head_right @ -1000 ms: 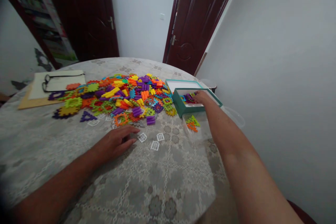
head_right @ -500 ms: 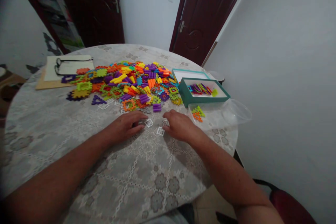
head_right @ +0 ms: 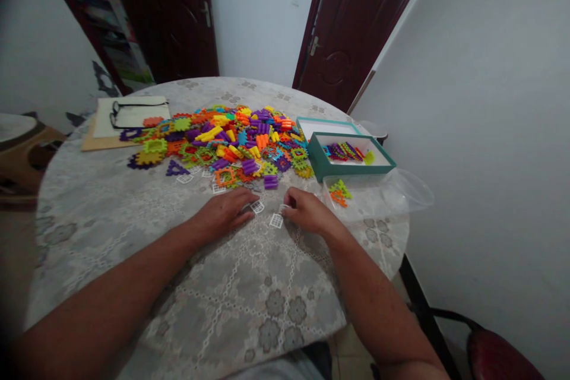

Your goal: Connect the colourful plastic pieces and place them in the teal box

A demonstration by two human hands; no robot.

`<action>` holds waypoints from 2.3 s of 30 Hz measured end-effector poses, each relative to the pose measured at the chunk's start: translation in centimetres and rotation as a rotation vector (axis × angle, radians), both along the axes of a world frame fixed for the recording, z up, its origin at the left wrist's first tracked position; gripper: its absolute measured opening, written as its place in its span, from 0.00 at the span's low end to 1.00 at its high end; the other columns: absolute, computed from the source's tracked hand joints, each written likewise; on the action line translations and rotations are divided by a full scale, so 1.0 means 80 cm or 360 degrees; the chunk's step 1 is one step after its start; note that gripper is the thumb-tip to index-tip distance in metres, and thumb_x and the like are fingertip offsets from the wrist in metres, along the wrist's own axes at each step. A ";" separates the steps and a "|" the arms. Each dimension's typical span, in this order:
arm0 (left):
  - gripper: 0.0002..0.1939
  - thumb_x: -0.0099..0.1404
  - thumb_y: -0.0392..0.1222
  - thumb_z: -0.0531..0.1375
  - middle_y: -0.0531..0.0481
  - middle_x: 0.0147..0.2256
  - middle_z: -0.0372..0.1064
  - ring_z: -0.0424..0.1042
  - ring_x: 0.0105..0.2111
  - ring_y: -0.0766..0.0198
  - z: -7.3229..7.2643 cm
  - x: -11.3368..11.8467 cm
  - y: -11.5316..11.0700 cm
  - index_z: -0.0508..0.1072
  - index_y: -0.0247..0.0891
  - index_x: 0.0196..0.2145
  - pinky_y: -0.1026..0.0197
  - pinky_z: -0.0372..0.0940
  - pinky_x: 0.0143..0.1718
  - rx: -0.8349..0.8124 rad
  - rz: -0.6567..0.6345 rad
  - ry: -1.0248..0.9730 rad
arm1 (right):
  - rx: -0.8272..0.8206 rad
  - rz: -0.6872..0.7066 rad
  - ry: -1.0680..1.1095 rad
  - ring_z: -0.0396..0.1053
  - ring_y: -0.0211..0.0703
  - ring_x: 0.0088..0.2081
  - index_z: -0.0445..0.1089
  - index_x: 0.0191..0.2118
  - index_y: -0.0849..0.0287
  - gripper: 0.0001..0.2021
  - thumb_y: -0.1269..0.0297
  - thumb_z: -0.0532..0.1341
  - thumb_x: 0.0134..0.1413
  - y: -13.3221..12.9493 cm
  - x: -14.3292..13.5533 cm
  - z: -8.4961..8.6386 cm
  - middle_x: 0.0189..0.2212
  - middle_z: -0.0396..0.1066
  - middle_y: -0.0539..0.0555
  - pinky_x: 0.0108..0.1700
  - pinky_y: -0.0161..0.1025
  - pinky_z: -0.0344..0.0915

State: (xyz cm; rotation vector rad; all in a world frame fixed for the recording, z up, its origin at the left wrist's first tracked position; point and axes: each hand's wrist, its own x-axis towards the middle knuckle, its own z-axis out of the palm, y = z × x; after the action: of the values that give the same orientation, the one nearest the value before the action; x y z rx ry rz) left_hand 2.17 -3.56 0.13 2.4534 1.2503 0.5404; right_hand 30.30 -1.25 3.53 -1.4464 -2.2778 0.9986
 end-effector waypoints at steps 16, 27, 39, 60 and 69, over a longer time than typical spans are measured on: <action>0.11 0.73 0.44 0.61 0.43 0.53 0.70 0.73 0.48 0.53 0.010 0.025 -0.008 0.69 0.42 0.52 0.55 0.67 0.42 0.0010 0.0253 0.0346 | 0.0220 0.0334 -0.0217 0.69 0.45 0.42 0.70 0.38 0.56 0.07 0.73 0.65 0.54 -0.024 -0.018 0.001 0.40 0.71 0.54 0.44 0.38 0.61; 0.03 0.72 0.40 0.60 0.51 0.39 0.74 0.73 0.38 0.60 0.001 0.022 -0.011 0.71 0.43 0.43 0.60 0.64 0.39 -0.0041 0.0031 -0.0059 | 0.0204 0.0304 -0.0151 0.67 0.44 0.40 0.69 0.40 0.56 0.10 0.73 0.65 0.52 -0.023 -0.014 -0.004 0.39 0.71 0.52 0.41 0.37 0.59; 0.05 0.70 0.41 0.59 0.52 0.35 0.75 0.72 0.35 0.61 0.006 0.023 -0.011 0.74 0.41 0.42 0.58 0.66 0.40 -0.0158 0.0146 -0.0437 | -0.0362 -0.0086 0.0454 0.67 0.38 0.27 0.67 0.40 0.55 0.08 0.63 0.64 0.55 -0.013 -0.029 -0.028 0.29 0.68 0.46 0.28 0.34 0.61; 0.08 0.71 0.44 0.62 0.52 0.34 0.75 0.71 0.33 0.63 0.040 -0.026 0.002 0.78 0.39 0.43 0.59 0.67 0.40 0.0133 0.0847 -0.0956 | -0.0067 0.0402 0.0142 0.67 0.42 0.36 0.68 0.37 0.53 0.05 0.68 0.65 0.58 -0.043 -0.046 -0.005 0.34 0.70 0.50 0.38 0.39 0.61; 0.10 0.69 0.37 0.63 0.52 0.37 0.79 0.76 0.36 0.63 0.006 0.008 -0.006 0.78 0.42 0.48 0.60 0.67 0.41 -0.0161 0.0154 -0.0725 | -0.0119 -0.0145 0.0861 0.65 0.37 0.28 0.70 0.61 0.50 0.24 0.57 0.67 0.59 -0.024 -0.063 -0.055 0.36 0.70 0.48 0.29 0.36 0.62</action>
State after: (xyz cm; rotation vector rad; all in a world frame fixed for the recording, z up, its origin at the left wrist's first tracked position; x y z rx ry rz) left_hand 2.77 -4.07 0.61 2.0369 1.1708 0.9709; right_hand 25.23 -3.16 -0.88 -1.1168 -1.7875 1.2718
